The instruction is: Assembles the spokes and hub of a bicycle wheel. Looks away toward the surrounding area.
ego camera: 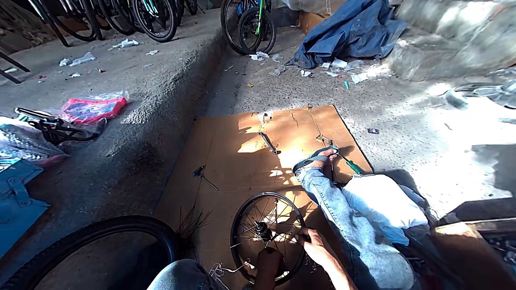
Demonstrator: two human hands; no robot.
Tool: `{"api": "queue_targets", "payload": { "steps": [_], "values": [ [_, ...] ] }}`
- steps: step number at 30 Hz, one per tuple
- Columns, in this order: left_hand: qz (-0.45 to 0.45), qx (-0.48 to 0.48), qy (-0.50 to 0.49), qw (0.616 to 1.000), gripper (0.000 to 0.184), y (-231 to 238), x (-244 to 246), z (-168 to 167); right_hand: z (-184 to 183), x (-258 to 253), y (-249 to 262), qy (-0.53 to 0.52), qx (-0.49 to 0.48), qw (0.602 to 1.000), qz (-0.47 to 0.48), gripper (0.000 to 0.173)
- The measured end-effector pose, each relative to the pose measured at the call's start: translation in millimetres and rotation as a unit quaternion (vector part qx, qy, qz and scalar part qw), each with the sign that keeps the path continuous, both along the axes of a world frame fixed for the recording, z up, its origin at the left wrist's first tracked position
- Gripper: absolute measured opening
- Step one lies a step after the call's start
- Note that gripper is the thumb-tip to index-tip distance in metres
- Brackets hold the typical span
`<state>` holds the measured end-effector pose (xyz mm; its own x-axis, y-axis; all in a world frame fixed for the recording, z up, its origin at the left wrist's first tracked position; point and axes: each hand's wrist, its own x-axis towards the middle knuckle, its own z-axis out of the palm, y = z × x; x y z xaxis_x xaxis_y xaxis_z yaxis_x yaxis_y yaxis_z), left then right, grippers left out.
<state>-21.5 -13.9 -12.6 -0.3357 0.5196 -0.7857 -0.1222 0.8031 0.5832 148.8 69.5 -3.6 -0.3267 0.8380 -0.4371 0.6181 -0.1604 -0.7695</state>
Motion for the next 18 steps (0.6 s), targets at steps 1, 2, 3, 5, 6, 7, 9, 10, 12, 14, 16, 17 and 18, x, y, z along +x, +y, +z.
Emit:
{"api": "queue_targets", "payload": {
  "steps": [1,2,3,5,6,7,9,10,12,14,16,17,18],
  "values": [
    [0.011,0.007,-0.002,1.0,0.017,0.0,1.8,-0.7,-0.7,0.0,0.7,0.008,0.002,1.0,-0.002,0.024],
    [0.001,0.005,0.016,1.0,0.017,0.4,2.0,-2.7,-2.8,0.2,1.1,0.016,0.008,1.0,-0.001,0.024],
    [-0.028,-0.007,0.045,0.999,0.019,0.3,1.2,-4.5,-3.7,0.5,0.5,0.023,0.014,1.0,-0.001,0.024],
    [-0.08,-0.026,0.104,0.991,0.021,0.1,0.7,-9.0,-2.4,1.3,-0.8,0.027,0.022,0.999,0.002,0.025],
    [-0.1,-0.033,0.126,0.986,0.022,1.3,-0.4,-9.5,-1.3,1.0,-0.7,0.027,0.023,0.999,0.003,0.025],
    [-0.114,-0.04,0.146,0.982,0.023,2.2,-1.7,-8.6,-1.2,0.2,-0.5,0.029,0.021,0.999,0.001,0.024],
    [-0.133,-0.076,0.176,0.973,0.026,4.4,-2.1,-2.6,-2.4,-0.6,-0.7,0.035,0.015,0.999,-0.002,0.023],
    [-0.132,-0.095,0.18,0.97,0.027,6.2,-0.5,1.9,-3.0,-1.0,-0.7,0.035,0.014,0.999,0.0,0.023],
    [-0.097,-0.096,0.154,0.979,0.029,9.3,6.3,8.8,-1.8,-1.3,-1.1,0.033,0.015,0.999,0.006,0.022],
    [-0.024,-0.046,0.104,0.993,0.033,13.8,14.9,15.5,-0.1,-2.0,-1.2,0.026,0.016,0.999,0.013,0.023],
    [0.045,0.005,0.047,0.998,0.04,18.8,21.3,20.2,-1.1,-1.7,-1.9,0.023,0.013,1.0,0.012,0.023],
    [0.072,0.028,0.017,0.997,0.039,19.7,24.2,22.0,-1.7,-1.2,-3.0,0.026,0.011,1.0,0.006,0.024],
    [0.096,0.044,-0.016,0.994,0.038,20.5,26.0,23.9,-2.3,-1.1,-3.9,0.034,0.008,0.999,-0.004,0.024]
  ]
}}
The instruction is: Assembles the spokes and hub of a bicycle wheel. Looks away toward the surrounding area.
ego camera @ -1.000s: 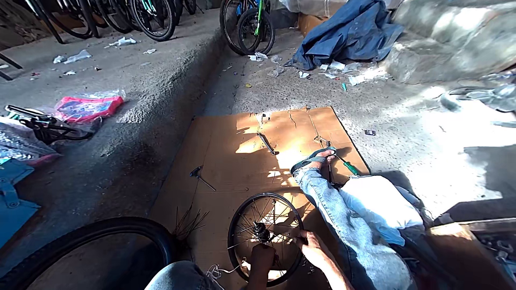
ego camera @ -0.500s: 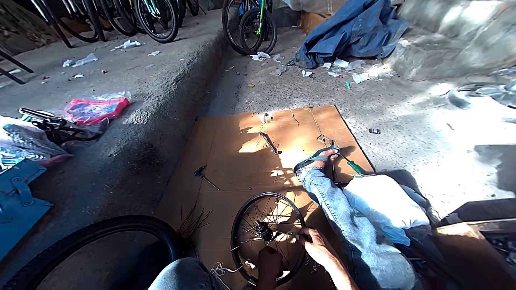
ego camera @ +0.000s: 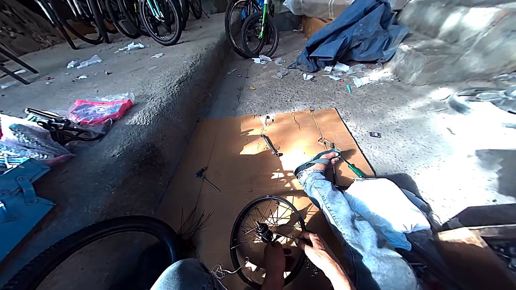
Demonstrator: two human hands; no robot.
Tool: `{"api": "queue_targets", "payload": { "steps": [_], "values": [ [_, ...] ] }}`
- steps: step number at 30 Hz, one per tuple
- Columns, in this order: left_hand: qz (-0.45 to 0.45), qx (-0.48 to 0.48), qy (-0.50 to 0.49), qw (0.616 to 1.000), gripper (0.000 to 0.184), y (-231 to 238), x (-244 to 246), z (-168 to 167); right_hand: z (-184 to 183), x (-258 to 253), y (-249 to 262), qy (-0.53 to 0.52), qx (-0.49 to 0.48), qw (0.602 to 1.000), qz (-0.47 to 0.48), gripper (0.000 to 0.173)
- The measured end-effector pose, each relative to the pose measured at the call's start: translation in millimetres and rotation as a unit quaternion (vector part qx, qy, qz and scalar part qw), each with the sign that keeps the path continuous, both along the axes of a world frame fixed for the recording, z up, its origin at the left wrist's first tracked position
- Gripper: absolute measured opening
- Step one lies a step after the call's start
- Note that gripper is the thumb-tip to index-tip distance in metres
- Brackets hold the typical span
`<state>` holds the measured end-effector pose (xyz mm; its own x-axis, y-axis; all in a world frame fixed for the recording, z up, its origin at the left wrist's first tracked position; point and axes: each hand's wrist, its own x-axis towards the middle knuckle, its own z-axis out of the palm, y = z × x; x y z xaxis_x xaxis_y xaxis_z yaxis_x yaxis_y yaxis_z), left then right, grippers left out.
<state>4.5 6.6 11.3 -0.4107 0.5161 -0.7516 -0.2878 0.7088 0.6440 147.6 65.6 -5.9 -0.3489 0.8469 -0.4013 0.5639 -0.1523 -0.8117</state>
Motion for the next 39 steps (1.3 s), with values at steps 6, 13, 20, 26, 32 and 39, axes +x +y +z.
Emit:
{"api": "queue_targets", "payload": {
  "steps": [6,13,20,26,32,39],
  "values": [
    [0.072,0.035,-0.121,0.989,0.034,-0.7,-4.1,-11.0,5.8,-9.3,-14.8,0.031,-0.01,0.997,-0.073,0.02],
    [0.213,0.117,-0.272,0.931,0.042,13.2,-8.5,-7.2,-2.2,-8.4,-23.6,-0.035,-0.007,0.999,-0.003,0.029],
    [0.122,0.09,-0.2,0.968,0.021,5.4,-14.9,-10.2,8.6,2.8,-16.1,-0.009,-0.009,0.998,-0.057,0.038],
    [-0.011,0.082,-0.197,0.977,0.028,-6.0,-21.1,-18.2,0.0,-1.9,-5.8,0.066,0.019,0.985,-0.159,0.05],
    [0.034,0.142,-0.196,0.97,0.031,-7.2,2.8,-28.1,-8.3,0.1,5.3,0.179,0.006,0.969,-0.168,0.039],
    [0.094,0.167,-0.193,0.962,0.032,-2.0,14.4,-34.7,-42.3,12.5,-1.6,-0.217,-0.054,0.974,-0.026,0.036]
  ]
}}
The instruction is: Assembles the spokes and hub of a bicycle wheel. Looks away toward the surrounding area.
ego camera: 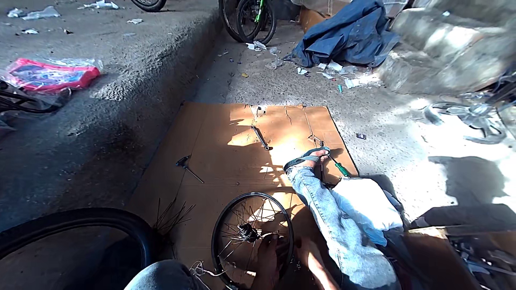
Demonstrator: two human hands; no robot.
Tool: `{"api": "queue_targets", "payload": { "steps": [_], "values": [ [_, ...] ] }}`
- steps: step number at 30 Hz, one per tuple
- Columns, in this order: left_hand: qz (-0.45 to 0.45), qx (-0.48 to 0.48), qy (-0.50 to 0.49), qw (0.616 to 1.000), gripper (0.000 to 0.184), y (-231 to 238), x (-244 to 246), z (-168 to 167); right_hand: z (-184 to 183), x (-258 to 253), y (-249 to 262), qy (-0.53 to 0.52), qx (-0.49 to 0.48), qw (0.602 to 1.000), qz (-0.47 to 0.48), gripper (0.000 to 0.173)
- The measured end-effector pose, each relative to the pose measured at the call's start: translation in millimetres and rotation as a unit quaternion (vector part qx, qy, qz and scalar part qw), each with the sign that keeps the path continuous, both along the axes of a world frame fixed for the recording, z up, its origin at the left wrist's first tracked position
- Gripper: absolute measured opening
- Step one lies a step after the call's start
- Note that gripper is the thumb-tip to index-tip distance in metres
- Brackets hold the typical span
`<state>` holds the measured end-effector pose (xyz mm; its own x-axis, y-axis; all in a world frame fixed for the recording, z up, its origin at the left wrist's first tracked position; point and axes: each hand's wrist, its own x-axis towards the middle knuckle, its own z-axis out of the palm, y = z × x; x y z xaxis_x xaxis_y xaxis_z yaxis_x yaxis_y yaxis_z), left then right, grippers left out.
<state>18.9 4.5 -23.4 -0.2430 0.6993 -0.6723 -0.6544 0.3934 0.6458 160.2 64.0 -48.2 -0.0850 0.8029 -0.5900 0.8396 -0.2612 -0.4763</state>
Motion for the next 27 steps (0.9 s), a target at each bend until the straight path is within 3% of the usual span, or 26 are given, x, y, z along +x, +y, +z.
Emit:
{"api": "queue_targets", "payload": {
  "steps": [4,8,14,16,18,21,23,27],
  "values": [
    [0.042,0.015,-0.033,0.998,0.029,3.5,3.9,-1.7,-5.9,-21.7,-15.2,-0.098,-0.042,0.992,0.065,0.04],
    [0.046,0.011,-0.042,0.998,0.028,4.7,2.4,3.2,-10.9,-25.4,-18.0,-0.096,-0.019,0.993,0.072,0.037],
    [0.057,0.03,-0.056,0.996,0.027,6.2,2.7,0.0,-5.5,-25.4,-20.7,-0.175,-0.036,0.976,0.121,0.048],
    [0.058,0.038,-0.055,0.996,0.027,6.1,2.3,-1.5,-0.5,-26.4,-17.6,-0.188,-0.03,0.977,0.094,0.045],
    [0.057,0.045,-0.056,0.996,0.027,6.0,1.1,-2.2,3.9,-20.8,-9.4,-0.144,0.018,0.989,0.032,0.034],
    [0.052,0.044,-0.052,0.996,0.027,6.3,0.5,-4.1,13.4,-4.6,2.6,0.027,0.097,0.993,-0.059,0.023],
    [0.049,0.046,-0.051,0.996,0.027,8.7,0.0,-3.1,22.3,1.7,2.9,0.156,0.124,0.972,-0.125,0.017],
    [0.059,0.044,-0.082,0.994,0.027,13.3,-2.1,4.4,48.4,3.4,-0.5,0.26,0.138,0.939,-0.18,0.016]
  ]
}}
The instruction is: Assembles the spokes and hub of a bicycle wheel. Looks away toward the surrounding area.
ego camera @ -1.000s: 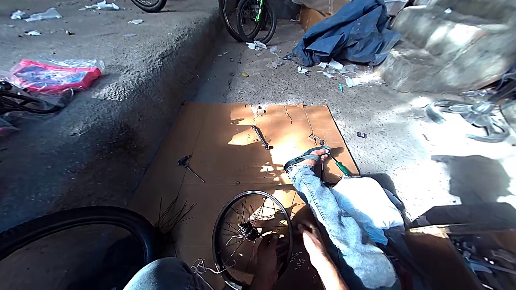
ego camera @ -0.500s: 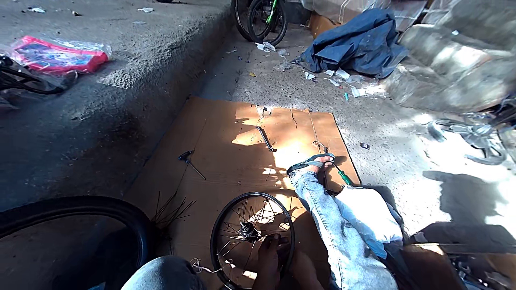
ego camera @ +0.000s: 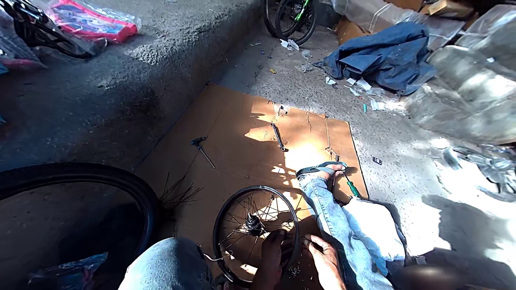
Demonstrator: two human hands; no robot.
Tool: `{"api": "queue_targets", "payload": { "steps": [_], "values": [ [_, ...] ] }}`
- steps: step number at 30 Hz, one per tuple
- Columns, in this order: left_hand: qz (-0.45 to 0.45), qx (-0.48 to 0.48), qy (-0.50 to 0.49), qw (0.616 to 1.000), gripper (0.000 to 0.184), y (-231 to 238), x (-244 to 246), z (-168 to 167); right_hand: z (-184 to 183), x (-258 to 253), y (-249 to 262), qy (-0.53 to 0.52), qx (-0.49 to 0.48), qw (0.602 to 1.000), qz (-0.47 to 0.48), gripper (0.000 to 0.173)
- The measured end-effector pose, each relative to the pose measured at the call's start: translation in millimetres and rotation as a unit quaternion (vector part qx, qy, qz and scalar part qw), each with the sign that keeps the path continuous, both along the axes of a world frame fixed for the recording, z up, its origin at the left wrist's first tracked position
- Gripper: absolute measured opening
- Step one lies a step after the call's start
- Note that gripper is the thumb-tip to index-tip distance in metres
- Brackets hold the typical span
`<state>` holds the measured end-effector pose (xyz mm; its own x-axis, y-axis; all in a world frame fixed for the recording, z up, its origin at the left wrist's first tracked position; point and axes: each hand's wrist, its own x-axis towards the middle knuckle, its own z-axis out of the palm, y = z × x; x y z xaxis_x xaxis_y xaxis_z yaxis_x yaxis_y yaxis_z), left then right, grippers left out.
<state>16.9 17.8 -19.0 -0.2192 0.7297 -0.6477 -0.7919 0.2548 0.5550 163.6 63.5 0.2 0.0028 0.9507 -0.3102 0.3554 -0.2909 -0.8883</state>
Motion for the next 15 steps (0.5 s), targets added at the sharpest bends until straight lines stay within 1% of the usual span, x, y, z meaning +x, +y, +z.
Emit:
{"api": "queue_targets", "payload": {
  "steps": [2,5,7,11,15],
  "values": [
    [0.0,-0.005,-0.011,1.0,0.027,1.0,-1.0,2.4,4.8,-2.6,-0.5,-0.004,0.03,0.999,0.014,0.019],
    [-0.003,-0.006,-0.019,1.0,0.027,0.2,-1.3,2.1,-3.0,-5.7,1.5,-0.05,0.106,0.992,0.047,0.018],
    [-0.001,-0.006,-0.03,1.0,0.026,-0.2,-0.5,0.4,-8.2,-4.2,2.4,-0.088,0.139,0.984,0.064,0.017],
    [-0.001,-0.005,-0.037,0.999,0.026,-0.1,-0.3,0.4,-8.1,-2.6,4.0,-0.108,0.125,0.982,0.088,0.014],
    [0.001,-0.008,-0.039,0.999,0.025,1.2,-1.4,2.7,-7.5,-9.6,1.5,-0.07,0.093,0.99,0.077,0.016]
  ]
}}
